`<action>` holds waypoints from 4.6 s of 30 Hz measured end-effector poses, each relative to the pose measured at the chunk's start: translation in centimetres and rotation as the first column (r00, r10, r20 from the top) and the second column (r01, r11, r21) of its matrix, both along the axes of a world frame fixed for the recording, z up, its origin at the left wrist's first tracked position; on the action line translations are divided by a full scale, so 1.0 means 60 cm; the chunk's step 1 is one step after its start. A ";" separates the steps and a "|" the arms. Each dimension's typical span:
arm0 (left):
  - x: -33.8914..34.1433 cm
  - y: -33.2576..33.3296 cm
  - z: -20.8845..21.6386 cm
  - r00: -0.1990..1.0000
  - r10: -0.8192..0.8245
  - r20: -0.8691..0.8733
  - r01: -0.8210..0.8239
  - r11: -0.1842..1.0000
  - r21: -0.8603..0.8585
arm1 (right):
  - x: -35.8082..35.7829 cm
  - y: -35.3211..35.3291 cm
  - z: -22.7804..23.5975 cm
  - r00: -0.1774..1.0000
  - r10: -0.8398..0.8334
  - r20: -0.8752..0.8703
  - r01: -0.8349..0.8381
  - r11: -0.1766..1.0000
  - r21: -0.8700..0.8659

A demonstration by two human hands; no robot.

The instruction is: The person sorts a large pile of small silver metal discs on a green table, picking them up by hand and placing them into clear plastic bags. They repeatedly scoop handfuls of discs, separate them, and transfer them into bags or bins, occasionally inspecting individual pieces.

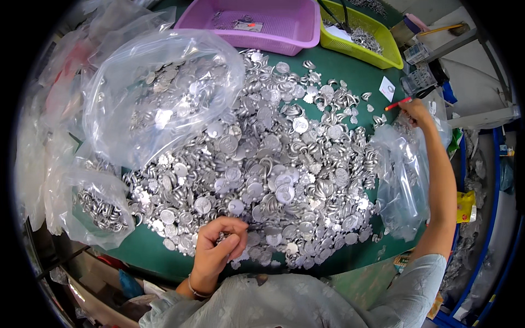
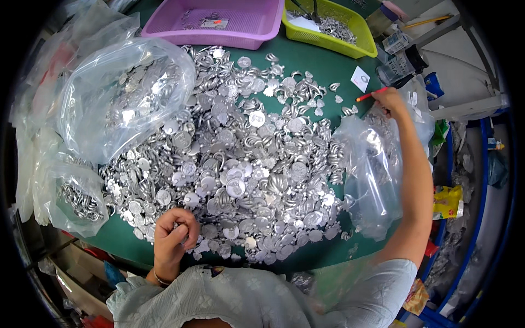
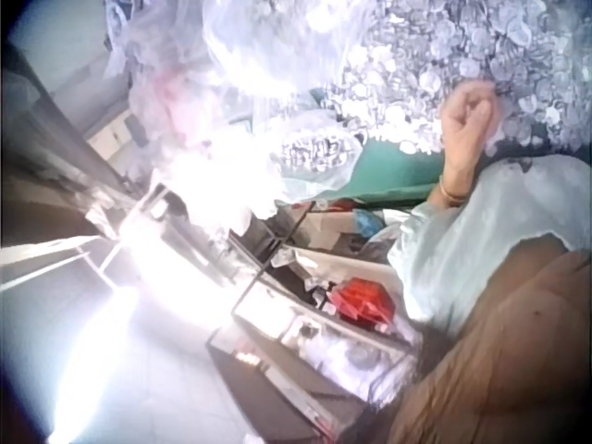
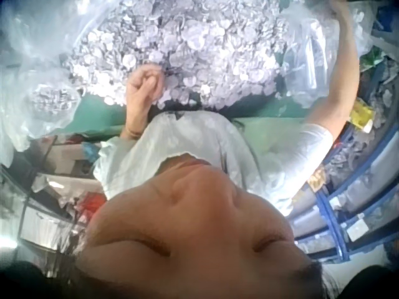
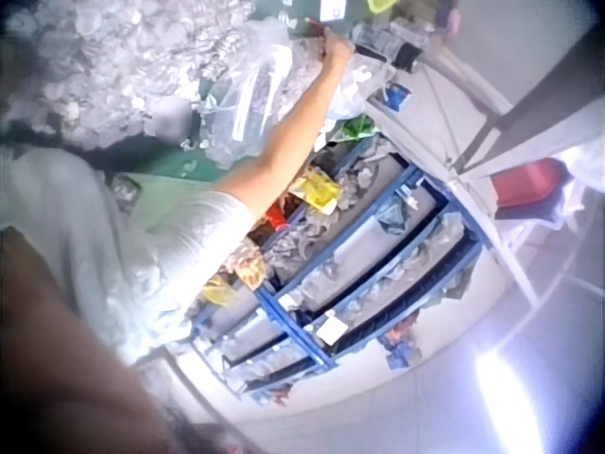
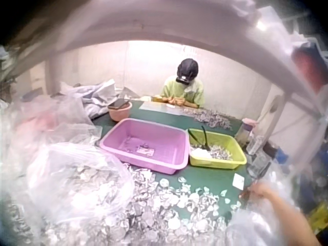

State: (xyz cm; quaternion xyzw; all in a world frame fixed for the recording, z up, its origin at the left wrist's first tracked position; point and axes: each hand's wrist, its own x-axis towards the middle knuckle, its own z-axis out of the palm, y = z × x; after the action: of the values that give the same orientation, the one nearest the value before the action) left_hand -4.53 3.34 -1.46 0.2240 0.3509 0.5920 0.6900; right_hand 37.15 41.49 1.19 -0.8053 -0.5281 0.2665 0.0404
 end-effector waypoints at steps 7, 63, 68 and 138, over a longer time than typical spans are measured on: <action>0.014 0.002 0.007 0.990 -0.063 -0.130 0.070 0.996 0.049 | -0.128 -0.228 0.174 0.897 0.424 -0.125 -0.360 0.865 0.350; 0.053 0.126 0.036 0.186 0.376 -0.908 0.434 0.797 0.419 | -0.289 -0.478 -0.011 0.783 0.619 0.067 -0.470 0.518 0.715; 0.045 0.087 0.070 0.269 0.180 -0.946 0.397 0.874 0.279 | -0.279 -0.515 0.012 0.634 0.774 -0.010 -0.585 0.487 0.649; 0.003 0.023 0.003 0.929 -0.340 0.149 0.354 0.931 -0.083 | -0.360 -0.507 0.011 -0.402 -0.187 -0.896 -0.032 0.981 -0.190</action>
State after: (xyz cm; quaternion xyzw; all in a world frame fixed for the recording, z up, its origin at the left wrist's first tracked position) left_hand -4.37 4.75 -1.26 0.2052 0.2911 0.4541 0.8166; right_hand 15.54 11.05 1.84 -0.2550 -0.1779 0.8482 0.4288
